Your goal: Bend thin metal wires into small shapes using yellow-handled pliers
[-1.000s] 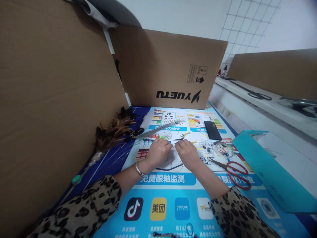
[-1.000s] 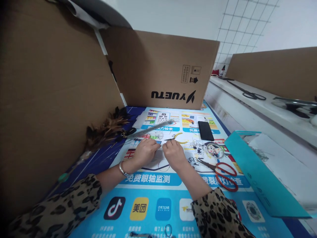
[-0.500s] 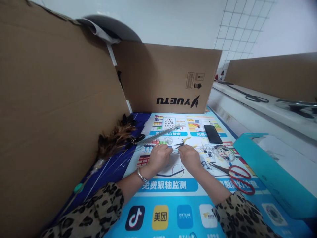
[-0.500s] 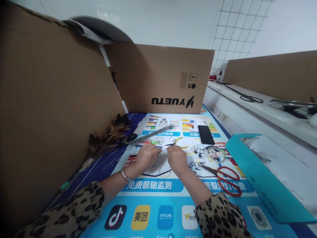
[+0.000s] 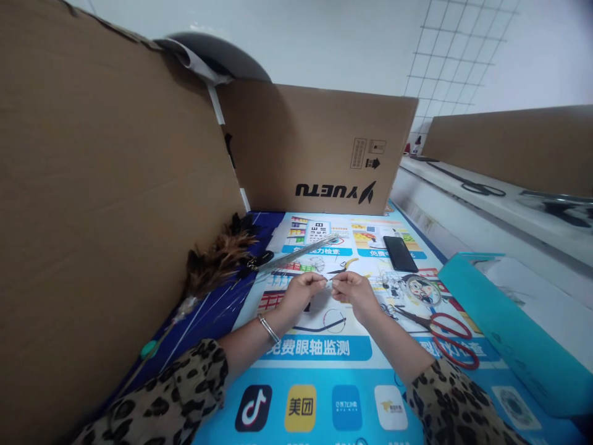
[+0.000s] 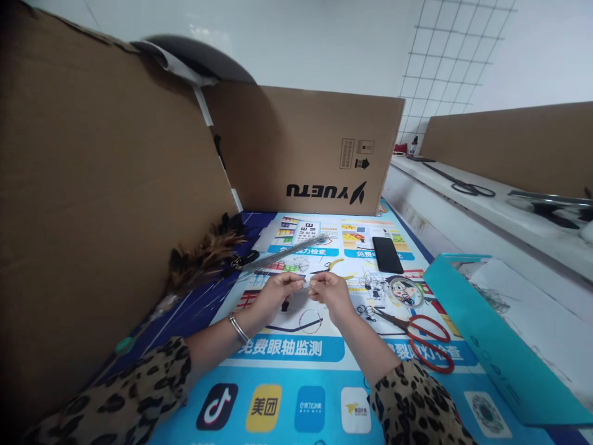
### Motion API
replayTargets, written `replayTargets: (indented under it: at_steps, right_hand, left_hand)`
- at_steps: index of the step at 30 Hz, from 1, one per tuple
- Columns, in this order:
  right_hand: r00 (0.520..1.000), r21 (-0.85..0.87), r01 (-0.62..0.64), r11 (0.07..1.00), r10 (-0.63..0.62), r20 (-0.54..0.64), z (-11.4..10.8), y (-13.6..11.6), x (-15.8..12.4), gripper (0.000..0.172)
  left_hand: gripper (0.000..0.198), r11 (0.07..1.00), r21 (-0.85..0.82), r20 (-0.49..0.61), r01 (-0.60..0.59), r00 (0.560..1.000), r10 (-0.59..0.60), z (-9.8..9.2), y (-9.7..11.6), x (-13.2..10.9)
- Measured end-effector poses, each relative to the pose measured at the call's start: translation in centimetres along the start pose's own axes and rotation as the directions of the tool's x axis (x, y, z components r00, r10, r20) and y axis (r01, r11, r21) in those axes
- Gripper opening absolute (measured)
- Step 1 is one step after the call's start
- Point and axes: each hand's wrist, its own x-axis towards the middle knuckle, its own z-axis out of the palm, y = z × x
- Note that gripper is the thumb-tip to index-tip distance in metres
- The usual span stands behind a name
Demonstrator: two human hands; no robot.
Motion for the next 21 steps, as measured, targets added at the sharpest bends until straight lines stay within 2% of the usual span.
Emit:
replayTargets:
  at_steps: [3,5,8,15,21]
  right_hand:
    - [0.999,0.164,-0.028,0.986,0.024,0.024,-0.1,0.2,-0.1,0.031]
    - [0.998,0.266,-0.052,0.963,0.04,0.047,-0.1,0.3,0.0,0.031]
    - [0.997,0.278,-0.06,0.959,0.044,0.064,-0.2,0.4,0.0,0.029]
    - [0.996,0.205,-0.066,0.976,0.052,0.071,-0.1,0.5,-0.2,0.024]
    - [0.994,0.23,-0.094,0.969,0.077,0.083,0.0,0.3,-0.2,0.025]
  left_hand:
    - [0.025,0.979,-0.177,0.083,0.104,0.992,-0.09,-0.2,0.3,0.0]
    - [0.026,0.956,-0.228,0.159,0.183,0.976,-0.149,-0.6,0.5,0.2]
    - [0.025,0.951,-0.182,0.234,0.251,0.95,-0.206,-1.3,1.0,0.6]
    - [0.026,0.972,0.005,0.255,0.235,0.94,-0.229,-2.4,1.4,1.0]
    - [0.024,0.95,-0.031,0.303,0.311,0.909,-0.288,-2.5,1.9,0.8]
